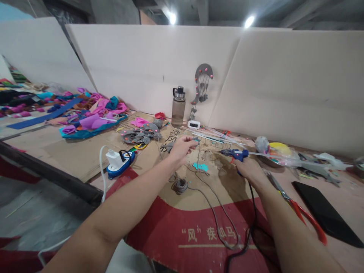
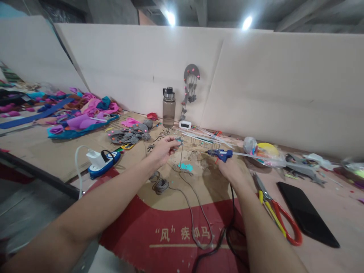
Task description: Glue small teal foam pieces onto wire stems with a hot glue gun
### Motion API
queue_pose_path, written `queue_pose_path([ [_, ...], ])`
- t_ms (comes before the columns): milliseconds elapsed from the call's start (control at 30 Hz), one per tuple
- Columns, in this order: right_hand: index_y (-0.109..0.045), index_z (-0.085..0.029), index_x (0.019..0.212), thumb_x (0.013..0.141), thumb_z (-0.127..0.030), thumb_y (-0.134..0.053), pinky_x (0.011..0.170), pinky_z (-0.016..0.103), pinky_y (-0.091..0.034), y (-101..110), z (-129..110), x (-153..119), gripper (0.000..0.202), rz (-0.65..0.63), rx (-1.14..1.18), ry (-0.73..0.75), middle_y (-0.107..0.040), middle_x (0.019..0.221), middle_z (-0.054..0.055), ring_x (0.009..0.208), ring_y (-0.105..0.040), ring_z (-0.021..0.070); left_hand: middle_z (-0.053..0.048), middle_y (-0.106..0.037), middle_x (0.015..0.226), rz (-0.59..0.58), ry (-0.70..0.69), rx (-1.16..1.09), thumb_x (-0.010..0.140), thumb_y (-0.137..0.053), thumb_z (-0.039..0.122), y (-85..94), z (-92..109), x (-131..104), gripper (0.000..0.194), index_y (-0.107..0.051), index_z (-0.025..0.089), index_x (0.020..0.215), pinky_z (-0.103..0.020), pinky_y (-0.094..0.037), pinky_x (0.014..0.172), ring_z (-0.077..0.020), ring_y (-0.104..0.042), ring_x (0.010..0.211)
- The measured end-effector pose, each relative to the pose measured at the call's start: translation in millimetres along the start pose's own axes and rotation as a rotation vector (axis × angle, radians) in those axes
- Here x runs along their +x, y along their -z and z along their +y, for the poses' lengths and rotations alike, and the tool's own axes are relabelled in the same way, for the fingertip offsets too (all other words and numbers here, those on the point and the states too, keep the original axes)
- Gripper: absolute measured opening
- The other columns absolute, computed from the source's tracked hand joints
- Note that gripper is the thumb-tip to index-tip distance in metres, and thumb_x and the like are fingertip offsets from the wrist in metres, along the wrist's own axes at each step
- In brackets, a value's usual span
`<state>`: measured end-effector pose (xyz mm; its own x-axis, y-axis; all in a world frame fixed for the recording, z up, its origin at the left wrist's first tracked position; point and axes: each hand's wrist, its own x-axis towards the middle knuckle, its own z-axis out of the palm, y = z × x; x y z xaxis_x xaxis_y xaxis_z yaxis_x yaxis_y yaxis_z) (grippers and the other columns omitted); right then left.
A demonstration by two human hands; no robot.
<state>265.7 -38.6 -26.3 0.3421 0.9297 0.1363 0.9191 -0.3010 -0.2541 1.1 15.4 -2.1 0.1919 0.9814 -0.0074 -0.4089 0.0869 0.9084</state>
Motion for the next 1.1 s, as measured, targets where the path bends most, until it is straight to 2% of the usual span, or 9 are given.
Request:
queue_pose_path([
  [100, -0.067, -0.015, 0.074, 0.086, -0.045, -0.045, 0.069, 0.038, -0.047, 0, 9, 0, 0.040, 0.001, -0.147, -0.003, -0.070, 0.083, 0.024, 0.083, -0.068, 0.0318, 0.004, -0.054, 0.058, -0.036, -0.044, 0.000, 0.063, -0.068, 0.008, -1.8, 1, -2, 0.019, -0.051, 0.015, 0.068, -0.017, -0.025, 0.045, -0.0040, -0.048, 0.050],
  [167, -0.065, -0.014, 0.076, 0.085, -0.048, -0.048, 0.076, 0.043, -0.047, 4, 3, -6, 0.039, 0.131, -0.151, 0.036, -0.068, 0.085, 0.025, 0.087, -0.066, 0.0344, 0.004, -0.055, 0.059, -0.051, -0.065, 0.016, 0.064, -0.068, 0.008, -3.3, 1, -3, 0.018, -0.052, 0.015, 0.068, -0.018, -0.029, 0.047, -0.0044, -0.048, 0.051],
  [233, -0.061, -0.016, 0.077, 0.082, -0.047, -0.053, 0.082, 0.048, -0.047, 7, -15, -16, 0.032, 0.289, 0.001, 0.130, -0.067, 0.087, 0.022, 0.091, -0.064, 0.0346, 0.004, -0.055, 0.060, -0.054, -0.074, 0.042, 0.064, -0.069, 0.009, -5.7, 1, -6, 0.019, -0.052, 0.015, 0.069, -0.018, -0.032, 0.049, -0.0049, -0.050, 0.052],
  [300, -0.056, -0.020, 0.086, 0.080, -0.043, -0.056, 0.084, 0.046, -0.048, 7, -42, -29, 0.024, 0.346, 0.390, 0.229, -0.066, 0.091, 0.015, 0.092, -0.063, 0.0292, 0.004, -0.056, 0.061, -0.055, -0.078, 0.065, 0.064, -0.070, 0.009, -9.1, 0, -10, 0.020, -0.052, 0.016, 0.071, -0.019, -0.033, 0.050, -0.0058, -0.051, 0.053],
  [400, -0.046, -0.024, 0.099, 0.074, -0.043, -0.066, 0.088, 0.042, -0.050, -1, -86, -51, 0.037, 0.131, 1.053, 0.305, -0.064, 0.105, 0.010, 0.098, -0.063, 0.0229, 0.005, -0.055, 0.062, -0.070, -0.100, 0.093, 0.063, -0.070, 0.008, -14.8, -4, -15, 0.023, -0.053, 0.016, 0.077, -0.019, -0.034, 0.050, -0.0068, -0.052, 0.055],
  [500, -0.039, -0.026, 0.102, 0.067, -0.038, -0.073, 0.078, 0.037, -0.054, -9, -109, -65, 0.051, -0.092, 1.362, 0.228, -0.064, 0.099, 0.004, 0.085, -0.065, 0.0185, 0.007, -0.053, 0.061, -0.081, -0.131, 0.143, 0.063, -0.070, 0.008, -18.8, -6, -20, 0.025, -0.056, 0.015, 0.083, -0.020, -0.036, 0.051, -0.0058, -0.049, 0.053],
  [633, -0.045, -0.024, 0.098, 0.071, -0.034, -0.069, 0.059, 0.029, -0.048, -9, -104, -64, 0.038, 0.001, 1.240, 0.182, -0.059, 0.080, -0.002, 0.067, -0.058, 0.0149, 0.008, -0.052, 0.061, -0.080, -0.135, 0.192, 0.064, -0.068, 0.005, -20.9, -7, -23, 0.025, -0.057, 0.015, 0.084, -0.019, -0.034, 0.051, -0.0039, -0.046, 0.051],
  [767, -0.059, -0.020, 0.085, 0.079, -0.033, -0.062, 0.068, 0.031, -0.045, 0, -92, -59, 0.015, 0.179, 0.992, 0.272, -0.062, 0.081, 0.002, 0.071, -0.056, 0.0153, 0.006, -0.054, 0.057, -0.123, -0.116, 0.209, 0.068, -0.066, 0.004, -22.0, -7, -25, 0.024, -0.056, 0.015, 0.087, -0.019, -0.033, 0.046, -0.0060, -0.049, 0.049],
  [1100, -0.066, -0.018, 0.079, 0.085, -0.034, -0.058, 0.070, 0.032, -0.042, 7, -89, -62, 0.018, 0.342, 0.711, 0.360, -0.065, 0.079, 0.006, 0.074, -0.056, 0.0189, 0.002, -0.060, 0.061, -0.210, -0.071, 0.240, 0.074, -0.067, 0.007, -23.6, -7, -29, 0.016, -0.056, 0.013, 0.083, -0.020, -0.046, 0.048, -0.0104, -0.061, 0.053],
])
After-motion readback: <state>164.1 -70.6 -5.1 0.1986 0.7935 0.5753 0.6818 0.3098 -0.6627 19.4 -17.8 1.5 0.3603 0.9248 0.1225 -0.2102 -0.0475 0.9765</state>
